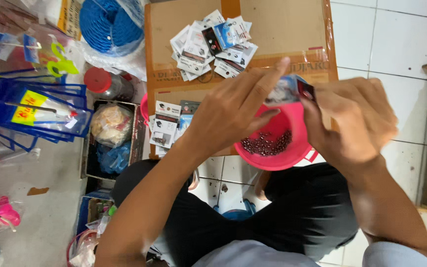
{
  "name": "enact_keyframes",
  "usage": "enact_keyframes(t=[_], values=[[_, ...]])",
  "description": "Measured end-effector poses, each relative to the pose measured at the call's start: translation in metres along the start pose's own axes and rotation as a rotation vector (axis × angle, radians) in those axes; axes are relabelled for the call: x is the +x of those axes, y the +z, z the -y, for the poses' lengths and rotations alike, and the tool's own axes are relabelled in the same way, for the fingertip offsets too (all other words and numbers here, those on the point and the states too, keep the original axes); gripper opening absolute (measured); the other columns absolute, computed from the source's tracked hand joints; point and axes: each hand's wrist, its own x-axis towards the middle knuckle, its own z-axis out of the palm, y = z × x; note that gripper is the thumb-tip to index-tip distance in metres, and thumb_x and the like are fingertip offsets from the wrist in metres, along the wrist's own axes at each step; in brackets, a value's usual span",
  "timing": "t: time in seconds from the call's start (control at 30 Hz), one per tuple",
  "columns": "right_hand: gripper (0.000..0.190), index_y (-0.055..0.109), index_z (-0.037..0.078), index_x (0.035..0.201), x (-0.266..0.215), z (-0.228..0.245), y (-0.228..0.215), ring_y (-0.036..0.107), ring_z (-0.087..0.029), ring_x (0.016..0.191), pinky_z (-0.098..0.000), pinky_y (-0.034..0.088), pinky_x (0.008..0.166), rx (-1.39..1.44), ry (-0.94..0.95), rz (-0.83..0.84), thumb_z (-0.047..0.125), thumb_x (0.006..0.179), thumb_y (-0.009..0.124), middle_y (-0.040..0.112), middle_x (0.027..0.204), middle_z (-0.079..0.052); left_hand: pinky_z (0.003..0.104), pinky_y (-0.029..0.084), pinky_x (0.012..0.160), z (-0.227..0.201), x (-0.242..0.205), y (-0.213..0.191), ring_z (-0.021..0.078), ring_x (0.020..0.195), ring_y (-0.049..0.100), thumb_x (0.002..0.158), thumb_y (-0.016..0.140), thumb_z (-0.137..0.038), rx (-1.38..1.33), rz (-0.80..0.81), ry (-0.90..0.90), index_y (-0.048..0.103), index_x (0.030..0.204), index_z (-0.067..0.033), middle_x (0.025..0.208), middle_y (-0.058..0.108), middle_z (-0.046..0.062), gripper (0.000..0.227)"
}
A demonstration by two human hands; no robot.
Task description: The person picks up individual small metal swivels from a pink bucket and places them into small plastic packets by hand.
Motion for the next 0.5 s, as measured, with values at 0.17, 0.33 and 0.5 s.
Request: enact_keyframes(t=[0.17,0.33,0.5], values=[[0.008,0.063,-0.014,0.103,0.014,0.005,0.013,0.066,-0.040,0.081,-0.0472,0.047,0.076,0.173,0.019,0.023,-0.009,0.108,0.065,0.070,0.094,-0.026,0.034,0.059,0.079,-0.003,-0.006,0.002,0.0195,0.106,0.068,0.121,0.060,-0.054,-0.021,0.068,-0.087,0.010,0.168,-0.0096,0.131,0.065,0.010,0.082],[0.008,0.057,-0.014,0.105,0.012,0.003,0.024,0.064,-0.042,0.085,-0.0483,0.047,0.080,0.270,0.077,0.066,-0.011,0.111,0.062,0.067,0.098,-0.026,0.036,0.060,0.095,-0.009,-0.014,0.003,0.0212,0.118,0.066,0.122,0.066,-0.051,-0.132,0.061,-0.155,0.001,0.171,-0.0150,0.142,0.060,0.008,0.089],[0.010,0.056,-0.012,0.104,0.016,0.007,0.018,0.056,-0.040,0.083,-0.0501,0.040,0.080,0.282,0.052,0.153,-0.003,0.109,0.059,0.060,0.094,-0.025,0.041,0.058,0.106,-0.011,-0.013,0.012,0.0248,0.124,0.066,0.120,0.044,-0.066,0.006,-0.041,-0.187,0.007,0.171,-0.0136,0.137,0.061,0.009,0.082]])
